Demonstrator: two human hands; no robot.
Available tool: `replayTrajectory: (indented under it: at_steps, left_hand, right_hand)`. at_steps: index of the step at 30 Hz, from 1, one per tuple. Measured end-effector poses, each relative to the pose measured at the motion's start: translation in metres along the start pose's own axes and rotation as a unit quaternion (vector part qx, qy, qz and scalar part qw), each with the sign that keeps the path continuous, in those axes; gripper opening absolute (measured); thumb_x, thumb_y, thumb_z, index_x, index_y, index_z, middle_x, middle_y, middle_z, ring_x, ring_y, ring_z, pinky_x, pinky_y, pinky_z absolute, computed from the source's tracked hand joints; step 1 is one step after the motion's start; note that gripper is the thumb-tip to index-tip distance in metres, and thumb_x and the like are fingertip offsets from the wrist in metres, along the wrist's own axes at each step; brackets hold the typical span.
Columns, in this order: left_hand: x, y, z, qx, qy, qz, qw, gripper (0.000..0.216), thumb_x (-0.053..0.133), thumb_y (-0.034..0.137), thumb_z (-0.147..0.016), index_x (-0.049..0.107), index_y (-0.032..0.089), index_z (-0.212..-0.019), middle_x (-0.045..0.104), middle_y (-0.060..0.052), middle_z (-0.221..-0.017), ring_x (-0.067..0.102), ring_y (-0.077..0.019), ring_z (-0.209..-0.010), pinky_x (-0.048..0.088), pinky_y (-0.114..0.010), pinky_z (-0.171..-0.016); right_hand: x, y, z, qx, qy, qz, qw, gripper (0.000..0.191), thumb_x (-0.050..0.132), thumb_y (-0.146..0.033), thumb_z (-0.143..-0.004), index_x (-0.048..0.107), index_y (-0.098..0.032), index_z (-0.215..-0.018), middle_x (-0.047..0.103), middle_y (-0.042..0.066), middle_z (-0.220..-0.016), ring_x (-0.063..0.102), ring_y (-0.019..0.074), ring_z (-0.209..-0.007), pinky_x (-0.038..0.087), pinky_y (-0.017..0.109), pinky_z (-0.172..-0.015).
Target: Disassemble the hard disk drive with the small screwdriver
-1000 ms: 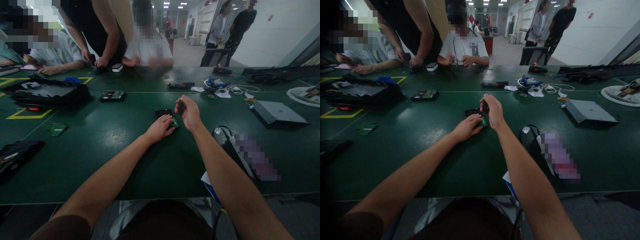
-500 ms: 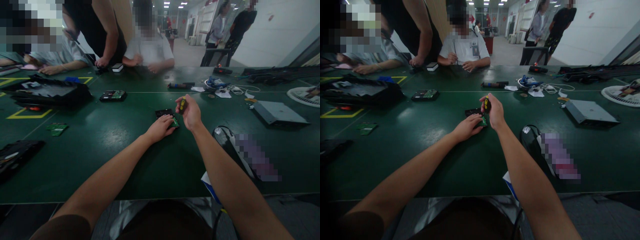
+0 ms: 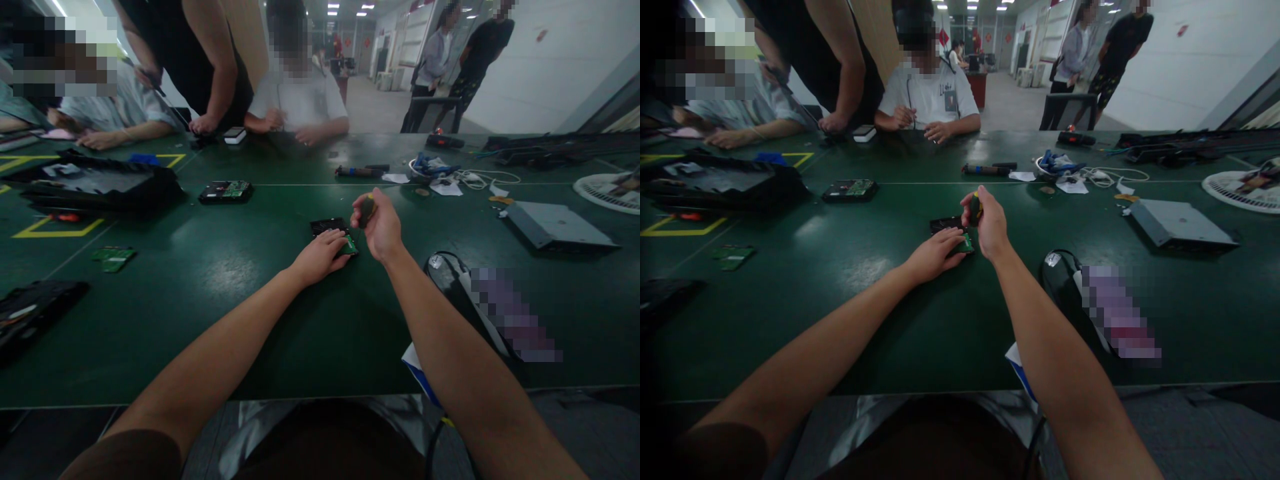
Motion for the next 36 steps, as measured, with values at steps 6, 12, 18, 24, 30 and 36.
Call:
replayTrajectory:
  at_steps: [6,12,18,24,30,36]
  left_hand:
    - [-0.0006,0.0008,0.0003,-0.006,0.0,-0.002,1.0,0.037,0.058,0.039,-0.101,0.061,0.016,-0.129,0.059,-0.017,-0.148,0.05,-0.0285,-0.145,0.038,-0.05,-0.123]
    - [-0.0017,0.0019,-0.0003,-0.001,-0.001,-0.007,1.0,0.037,0.057,0.039,-0.102,0.061,0.014,-0.128,0.059,-0.018,-0.147,0.051,-0.0288,-0.144,0.039,-0.05,-0.123]
    - [-0.001,0.0012,0.0006,0.0,0.004,0.0,1.0,0.036,0.057,0.04,-0.102,0.061,0.015,-0.128,0.059,-0.018,-0.148,0.051,-0.0289,-0.144,0.039,-0.052,-0.122]
    - [-0.0026,0.0023,0.0004,-0.005,0.002,0.0,1.0,0.037,0.058,0.039,-0.101,0.061,0.015,-0.129,0.059,-0.018,-0.147,0.052,-0.0293,-0.143,0.039,-0.051,-0.123]
    - [-0.0019,0.0012,-0.0001,-0.005,-0.003,-0.005,1.0,0.037,0.058,0.04,-0.101,0.061,0.016,-0.129,0.059,-0.018,-0.147,0.051,-0.0293,-0.144,0.038,-0.051,-0.123]
    - [0.0,0.0007,-0.0002,0.0,0.0,0.0,1.0,0.038,0.058,0.039,-0.101,0.061,0.014,-0.129,0.059,-0.019,-0.147,0.051,-0.029,-0.144,0.038,-0.05,-0.124]
  right_hand:
    - [0.0013,-0.0031,0.003,-0.02,0.005,0.015,1.0,0.045,0.072,-0.067,-0.081,0.054,-0.026,-0.08,0.059,-0.004,-0.071,0.057,0.0121,-0.061,0.049,0.029,-0.063]
    - [0.0017,-0.0025,0.0012,-0.013,-0.007,-0.001,1.0,0.05,0.058,-0.075,-0.087,0.061,-0.025,-0.081,0.053,-0.004,-0.066,0.051,0.0113,-0.055,0.043,0.029,-0.055]
    - [-0.0009,-0.001,0.0011,-0.016,0.01,0.014,1.0,0.048,0.063,-0.072,-0.085,0.061,-0.025,-0.077,0.059,-0.002,-0.071,0.056,0.0122,-0.061,0.047,0.029,-0.06]
    - [0.0028,-0.0029,0.0036,-0.015,-0.006,0.004,1.0,0.042,0.069,-0.067,-0.084,0.056,-0.027,-0.083,0.059,-0.004,-0.07,0.054,0.0121,-0.058,0.048,0.029,-0.06]
    - [0.0004,0.0002,0.0003,-0.011,-0.003,0.008,1.0,0.054,0.053,-0.078,-0.088,0.061,-0.025,-0.079,0.055,-0.002,-0.071,0.053,0.0116,-0.057,0.045,0.03,-0.056]
    - [0.0011,-0.0025,0.0028,-0.025,0.002,0.021,0.999,0.046,0.067,-0.07,-0.084,0.058,-0.025,-0.079,0.059,-0.003,-0.072,0.057,0.0118,-0.061,0.048,0.029,-0.062]
Point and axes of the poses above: each hand's wrist, its own z-axis away from the middle knuckle, its own x-axis out of the palm, y = z × x, the point moved 6 cm from there along -z, towards the middle knuckle
